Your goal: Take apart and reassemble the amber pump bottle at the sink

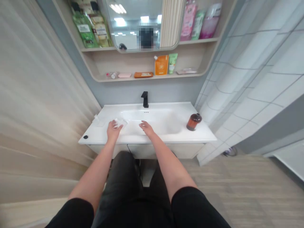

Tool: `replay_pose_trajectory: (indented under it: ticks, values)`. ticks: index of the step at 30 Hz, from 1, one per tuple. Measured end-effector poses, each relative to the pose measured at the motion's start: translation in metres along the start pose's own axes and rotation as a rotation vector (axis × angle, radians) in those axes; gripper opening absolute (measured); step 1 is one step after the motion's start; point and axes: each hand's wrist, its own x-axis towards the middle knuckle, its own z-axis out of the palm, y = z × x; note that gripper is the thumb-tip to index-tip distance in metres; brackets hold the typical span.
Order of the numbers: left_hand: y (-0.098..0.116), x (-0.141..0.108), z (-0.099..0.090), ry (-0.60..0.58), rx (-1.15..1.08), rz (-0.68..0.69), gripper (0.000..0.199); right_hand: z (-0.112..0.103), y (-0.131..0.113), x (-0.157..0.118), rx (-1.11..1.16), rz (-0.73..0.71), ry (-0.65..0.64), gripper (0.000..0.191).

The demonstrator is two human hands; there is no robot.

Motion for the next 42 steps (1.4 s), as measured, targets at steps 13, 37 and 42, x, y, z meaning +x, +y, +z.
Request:
replay_pose_trajectory:
  ticks: [13, 37, 42]
  values:
    - [-0.011, 0.037, -0.057, 0.269, 0.687, 0.063, 0.067, 0.000, 0.009, 0.003, -0.266, -0.166, 0.049, 0.020]
    - [0.003, -0.015, -0.061, -0.274, 0.791, 0.210, 0.045, -0.037, -0.018, -0.046, -0.365, -0.295, 0.434, 0.031]
    - [0.016, -0.014, -0.022, -0.546, 0.930, 0.120, 0.069, -0.167, -0.011, -0.095, -0.511, -0.357, 1.071, 0.051]
